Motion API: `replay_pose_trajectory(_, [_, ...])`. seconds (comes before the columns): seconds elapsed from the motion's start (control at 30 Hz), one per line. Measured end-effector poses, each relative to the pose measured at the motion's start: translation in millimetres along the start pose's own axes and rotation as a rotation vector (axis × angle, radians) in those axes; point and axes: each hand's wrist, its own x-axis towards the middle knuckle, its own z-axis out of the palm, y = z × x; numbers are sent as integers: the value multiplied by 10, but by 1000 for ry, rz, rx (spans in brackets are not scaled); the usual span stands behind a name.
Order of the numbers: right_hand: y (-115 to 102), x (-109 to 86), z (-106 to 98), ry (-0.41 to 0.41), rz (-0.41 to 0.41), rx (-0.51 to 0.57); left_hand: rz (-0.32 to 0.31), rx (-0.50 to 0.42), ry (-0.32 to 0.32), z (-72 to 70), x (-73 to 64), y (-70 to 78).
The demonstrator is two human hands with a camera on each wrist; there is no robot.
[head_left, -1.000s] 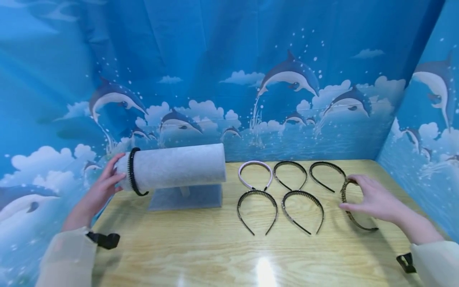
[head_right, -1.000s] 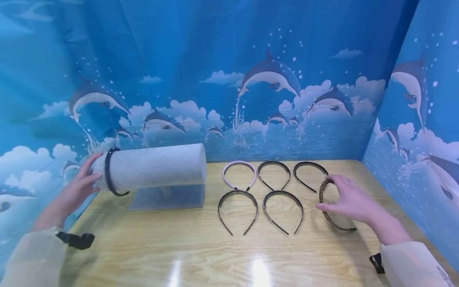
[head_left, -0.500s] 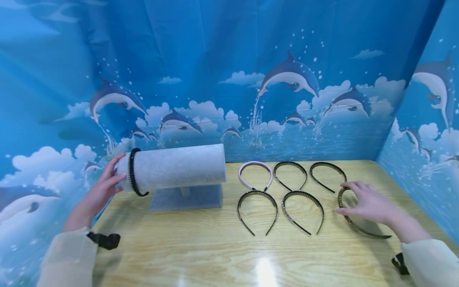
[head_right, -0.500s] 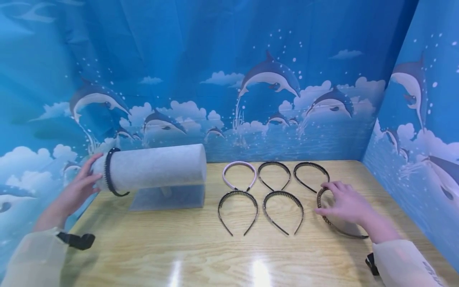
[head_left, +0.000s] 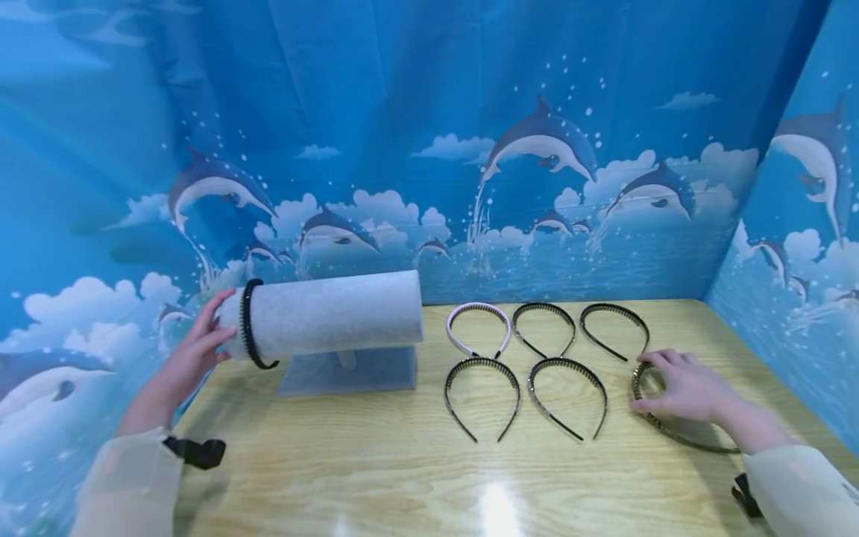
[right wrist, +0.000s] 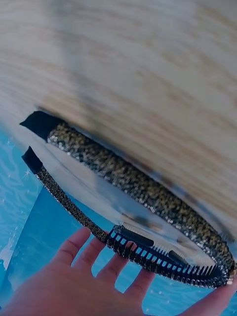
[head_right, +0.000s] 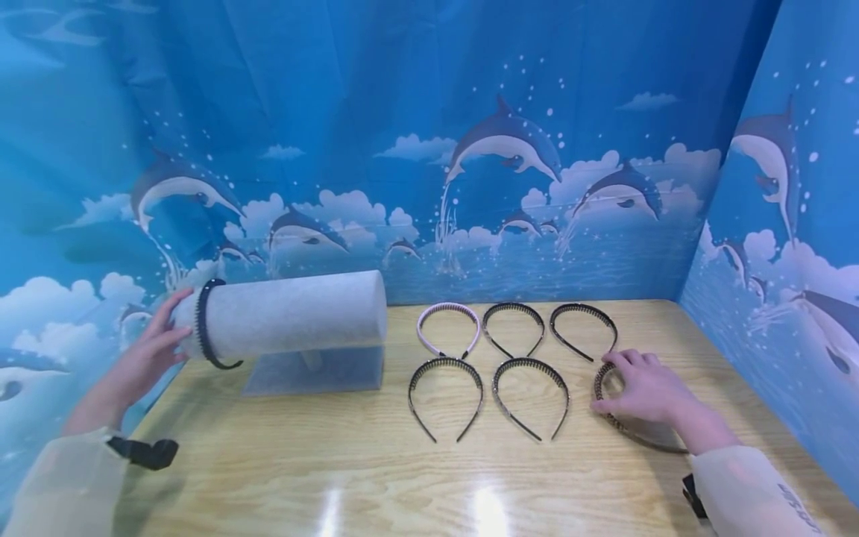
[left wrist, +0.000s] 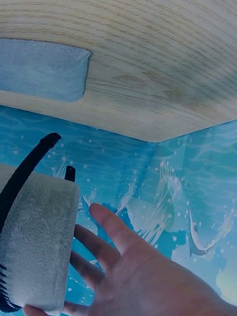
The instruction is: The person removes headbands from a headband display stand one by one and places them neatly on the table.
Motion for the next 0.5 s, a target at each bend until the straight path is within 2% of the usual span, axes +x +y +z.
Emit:
replay_pose_trajectory(0.37, [25,-21,61,-58,44,49,-15,24,-1,-1,2,5])
replay_pose_trajectory(0.5, [26,-77,-4,-33,44,98,-4,27,-3,11,9,2])
